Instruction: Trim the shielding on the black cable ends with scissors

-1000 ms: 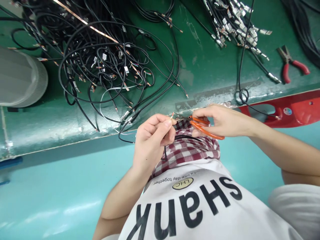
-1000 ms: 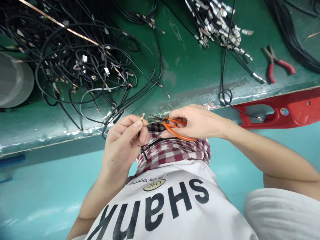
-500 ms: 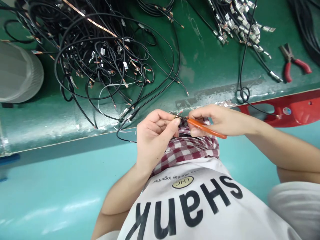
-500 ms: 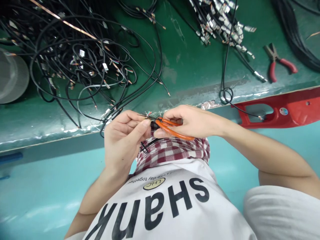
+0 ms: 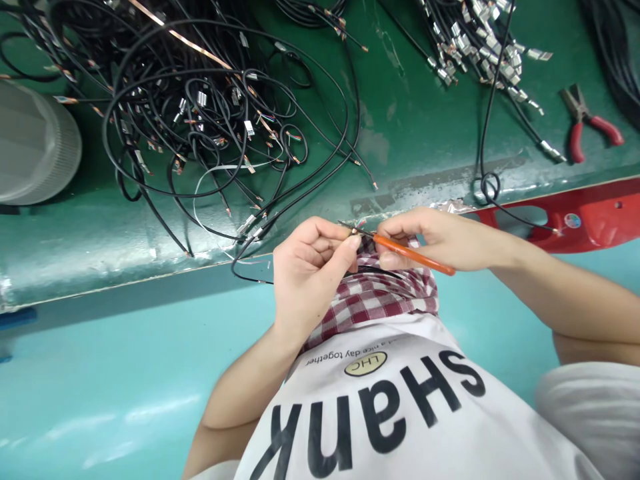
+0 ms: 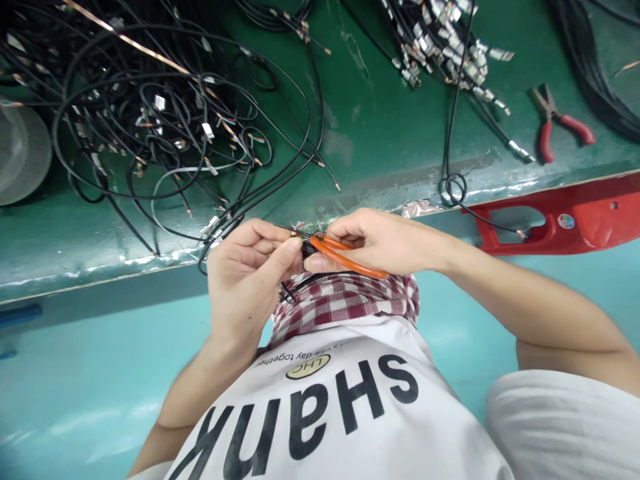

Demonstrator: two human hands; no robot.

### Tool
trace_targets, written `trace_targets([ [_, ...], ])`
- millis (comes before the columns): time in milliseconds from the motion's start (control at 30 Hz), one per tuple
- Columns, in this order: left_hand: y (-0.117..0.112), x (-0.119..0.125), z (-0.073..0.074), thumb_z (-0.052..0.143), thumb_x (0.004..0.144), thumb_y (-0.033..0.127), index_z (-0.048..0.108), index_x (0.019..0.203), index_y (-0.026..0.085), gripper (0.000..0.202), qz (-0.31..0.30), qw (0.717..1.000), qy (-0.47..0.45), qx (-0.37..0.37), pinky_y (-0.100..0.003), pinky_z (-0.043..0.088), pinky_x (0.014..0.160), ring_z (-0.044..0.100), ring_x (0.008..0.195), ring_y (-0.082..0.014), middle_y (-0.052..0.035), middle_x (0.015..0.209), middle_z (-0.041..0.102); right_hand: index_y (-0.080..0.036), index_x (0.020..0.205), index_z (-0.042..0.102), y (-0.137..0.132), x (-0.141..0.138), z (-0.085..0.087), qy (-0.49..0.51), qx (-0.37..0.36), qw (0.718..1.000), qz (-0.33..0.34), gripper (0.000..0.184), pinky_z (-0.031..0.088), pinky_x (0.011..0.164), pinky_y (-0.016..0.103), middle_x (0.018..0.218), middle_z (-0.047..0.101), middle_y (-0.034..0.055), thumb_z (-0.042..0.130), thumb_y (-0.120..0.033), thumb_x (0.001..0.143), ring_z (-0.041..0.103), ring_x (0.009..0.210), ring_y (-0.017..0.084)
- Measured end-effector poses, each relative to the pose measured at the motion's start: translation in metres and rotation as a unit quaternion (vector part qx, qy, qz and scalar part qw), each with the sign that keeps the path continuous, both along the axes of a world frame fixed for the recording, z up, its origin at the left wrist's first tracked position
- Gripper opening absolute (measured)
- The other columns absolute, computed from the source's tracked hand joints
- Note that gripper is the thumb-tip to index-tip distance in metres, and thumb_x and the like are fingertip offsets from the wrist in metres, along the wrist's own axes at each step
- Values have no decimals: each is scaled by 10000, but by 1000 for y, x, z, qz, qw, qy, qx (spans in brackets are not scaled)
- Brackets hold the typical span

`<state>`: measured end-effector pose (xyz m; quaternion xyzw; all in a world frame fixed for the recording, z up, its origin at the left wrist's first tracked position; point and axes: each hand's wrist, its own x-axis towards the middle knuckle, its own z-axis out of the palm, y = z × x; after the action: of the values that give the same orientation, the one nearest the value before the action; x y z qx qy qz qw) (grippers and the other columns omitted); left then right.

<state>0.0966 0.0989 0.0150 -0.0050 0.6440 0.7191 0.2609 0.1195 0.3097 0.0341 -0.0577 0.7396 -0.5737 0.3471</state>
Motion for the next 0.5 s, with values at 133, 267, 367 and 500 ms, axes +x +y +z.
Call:
trace_targets([
  [133,1,1,-6,764,802,310,613,841,140,231,17,1000,21,1,-156,486,551,591,557,-58,0,675,652,-175,740,512,-3,4,0,51,95,994,-16,448,274,578,243,685,427,-38,657,-577,874,378,635,102],
  [267,-1,-3,-6,747,816,295,598,844,134,221,33,999,28,4,-139,444,522,550,526,-47,5,616,619,-180,713,481,1,9,0,74,182,980,-4,472,252,575,251,658,439,-41,630,-596,879,391,618,108],
  [367,-6,-7,-2,736,825,288,598,846,128,213,32,999,22,2,-133,418,509,535,520,-44,3,602,606,-182,726,505,7,14,3,91,209,974,3,440,265,596,262,660,498,-37,606,-574,897,421,605,113],
  [500,-8,-7,2,722,840,270,623,847,119,181,13,1000,19,0,-132,413,514,520,522,-37,2,600,597,-178,769,573,8,22,15,289,325,900,5,353,292,702,306,668,581,-21,614,-502,905,520,644,137],
])
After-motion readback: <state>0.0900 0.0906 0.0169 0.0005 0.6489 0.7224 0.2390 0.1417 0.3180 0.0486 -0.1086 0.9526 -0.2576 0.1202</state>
